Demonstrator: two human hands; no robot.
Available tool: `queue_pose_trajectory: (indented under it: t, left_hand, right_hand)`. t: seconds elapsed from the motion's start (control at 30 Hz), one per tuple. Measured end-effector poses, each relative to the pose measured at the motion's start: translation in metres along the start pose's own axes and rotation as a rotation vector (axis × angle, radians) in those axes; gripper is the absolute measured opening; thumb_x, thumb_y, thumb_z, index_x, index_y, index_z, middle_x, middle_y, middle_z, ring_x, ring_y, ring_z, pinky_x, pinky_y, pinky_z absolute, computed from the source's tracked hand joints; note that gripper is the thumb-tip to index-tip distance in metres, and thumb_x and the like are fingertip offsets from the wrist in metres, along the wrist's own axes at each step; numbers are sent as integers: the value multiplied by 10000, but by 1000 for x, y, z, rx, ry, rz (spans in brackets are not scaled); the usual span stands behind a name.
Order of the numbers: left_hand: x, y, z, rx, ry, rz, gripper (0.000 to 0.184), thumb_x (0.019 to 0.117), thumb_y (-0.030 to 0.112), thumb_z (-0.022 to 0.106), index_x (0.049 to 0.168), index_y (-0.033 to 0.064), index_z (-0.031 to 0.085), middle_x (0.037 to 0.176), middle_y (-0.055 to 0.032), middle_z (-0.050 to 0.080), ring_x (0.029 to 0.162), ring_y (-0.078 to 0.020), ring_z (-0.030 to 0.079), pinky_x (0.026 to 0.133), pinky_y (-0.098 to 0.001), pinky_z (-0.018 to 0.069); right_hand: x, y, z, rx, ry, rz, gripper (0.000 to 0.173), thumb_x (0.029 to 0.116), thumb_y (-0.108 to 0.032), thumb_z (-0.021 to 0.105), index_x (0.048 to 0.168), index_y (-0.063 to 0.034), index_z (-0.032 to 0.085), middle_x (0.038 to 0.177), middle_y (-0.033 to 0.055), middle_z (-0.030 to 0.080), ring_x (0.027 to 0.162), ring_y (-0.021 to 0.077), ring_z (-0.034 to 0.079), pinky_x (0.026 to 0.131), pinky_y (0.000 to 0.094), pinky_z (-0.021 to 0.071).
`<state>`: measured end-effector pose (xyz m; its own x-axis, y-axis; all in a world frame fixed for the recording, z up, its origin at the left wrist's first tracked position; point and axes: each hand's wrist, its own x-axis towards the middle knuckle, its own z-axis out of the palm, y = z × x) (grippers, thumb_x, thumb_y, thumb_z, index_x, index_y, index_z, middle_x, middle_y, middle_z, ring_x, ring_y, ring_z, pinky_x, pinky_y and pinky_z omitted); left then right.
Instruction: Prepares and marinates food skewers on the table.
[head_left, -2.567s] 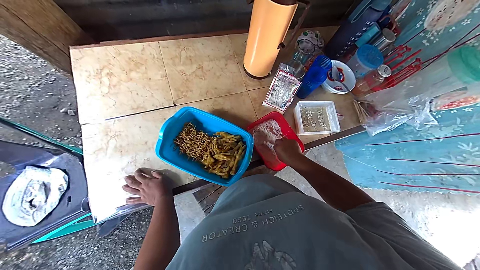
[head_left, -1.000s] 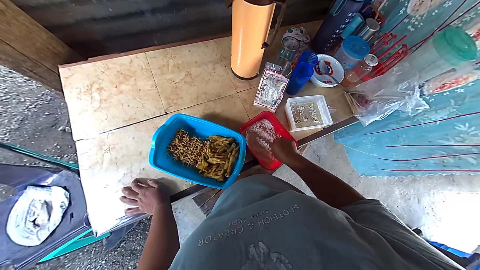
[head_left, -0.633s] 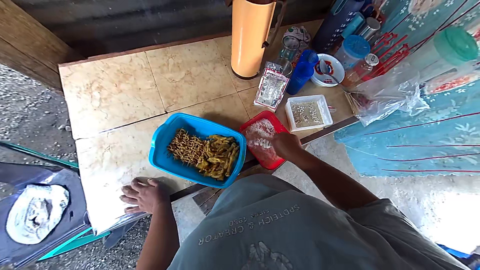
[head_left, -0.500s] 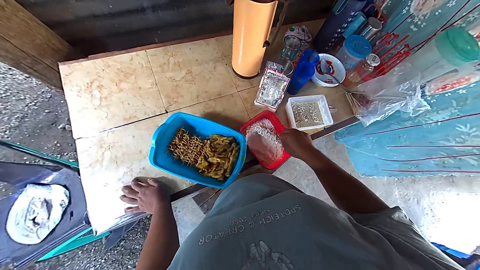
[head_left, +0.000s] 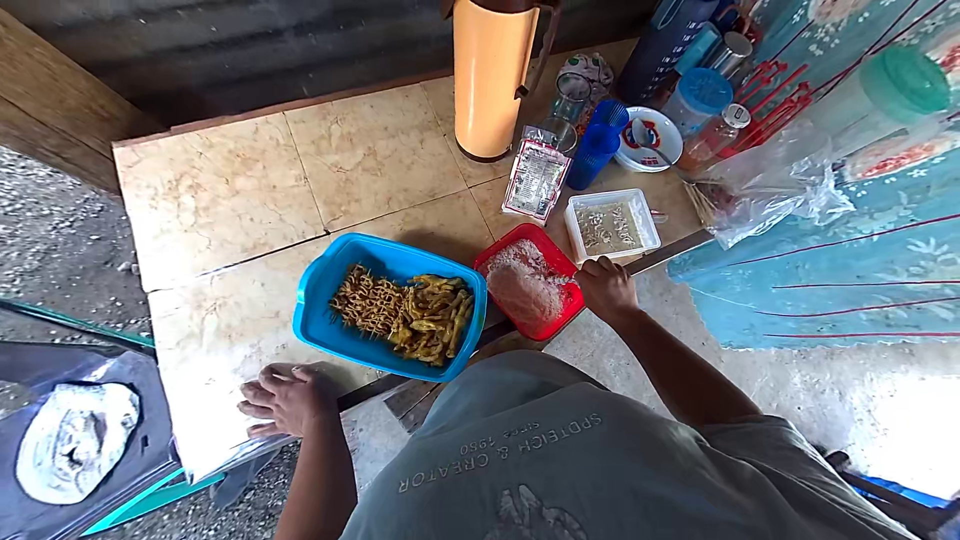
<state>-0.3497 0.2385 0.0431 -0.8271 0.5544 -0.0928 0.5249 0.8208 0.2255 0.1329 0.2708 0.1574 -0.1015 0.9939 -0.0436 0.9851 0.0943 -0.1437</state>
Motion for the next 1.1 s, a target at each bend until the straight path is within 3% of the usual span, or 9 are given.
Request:
queue_pose_trajectory:
  t: [0.1, 0.23, 0.4, 0.43, 0.57, 0.67, 0.77, 0.9, 1.1]
  left_hand:
    - [1, -1, 0, -6, 12, 12, 549, 1062, 413, 358, 1554, 183, 440, 1693, -126, 249, 1579, -375, 155, 1182, -721, 134]
    - [5, -4, 6, -22, 18, 13, 554, 1057, 423, 356, 1554, 195, 440, 1695, -119, 247, 1578, -380, 155, 1177, -731, 140]
    - [1, -3, 3, 7, 16, 19, 557, 1062, 410, 343, 1559, 174, 431, 1692, -127, 252, 1576, -378, 164, 1176, -725, 152]
    - [0, -1, 1, 9, 10, 12, 558, 1064, 410, 342, 1562, 173, 427, 1694, -126, 248, 1578, -374, 159, 1181, -720, 145]
    - [2, -1, 2, 10, 5, 5, 555, 1070, 414, 331, 1568, 184, 417, 1698, -123, 236, 1581, -369, 148, 1186, -722, 135]
    - [1, 1, 0, 15, -2, -8, 555, 1068, 410, 334, 1571, 189, 411, 1700, -114, 234, 1583, -362, 143, 1190, -717, 131]
    - [5, -3, 4, 11, 25, 2, 553, 1064, 424, 338, 1557, 190, 430, 1691, -119, 257, 1578, -372, 161, 1180, -728, 146]
    - [6, -7, 8, 16, 18, 23, 572, 1059, 432, 337, 1560, 170, 423, 1692, -138, 242, 1577, -382, 158, 1181, -729, 156]
    - [4, -5, 4, -14, 22, 31, 560, 1059, 423, 358, 1547, 160, 437, 1688, -156, 241, 1573, -398, 160, 1174, -742, 151]
  right_hand:
    - [-3, -9, -15, 38, 31, 32, 187, 982, 51, 561, 1011, 107, 736, 1066, 258, 715, 1090, 452, 661, 921, 582, 517]
    - [0, 39, 40, -80, 312, -162, 77, 893, 27, 662, 875, 0, 732, 908, 168, 707, 919, 388, 695, 708, 539, 566]
    - [5, -11, -20, 198, -172, 261, 252, 1036, -11, 524, 1190, 50, 713, 1435, 233, 575, 1303, 443, 565, 1040, 609, 473]
    - [8, -18, -28, 244, -209, 291, 271, 1047, -5, 499, 1226, 67, 689, 1449, 241, 564, 1319, 441, 561, 1063, 605, 460]
    - [33, 17, 39, 147, 96, 105, 218, 1005, -34, 548, 1066, 35, 746, 1204, 213, 703, 1060, 419, 707, 826, 603, 583]
    - [51, 7, 38, 122, 35, 127, 220, 1021, -71, 545, 1096, -12, 743, 1273, 165, 682, 1103, 395, 696, 826, 616, 578]
    - [50, 3, 39, 142, 181, 62, 166, 971, -38, 610, 1028, -26, 766, 1253, 135, 700, 1106, 382, 688, 809, 599, 587]
    - [42, 16, 44, 96, 183, 23, 165, 952, -49, 624, 1017, -48, 775, 1252, 123, 699, 1157, 368, 649, 887, 571, 560]
    - [39, 34, 16, 450, 281, 189, 170, 958, -24, 621, 1043, 9, 764, 1271, 178, 680, 1216, 379, 617, 1036, 568, 499]
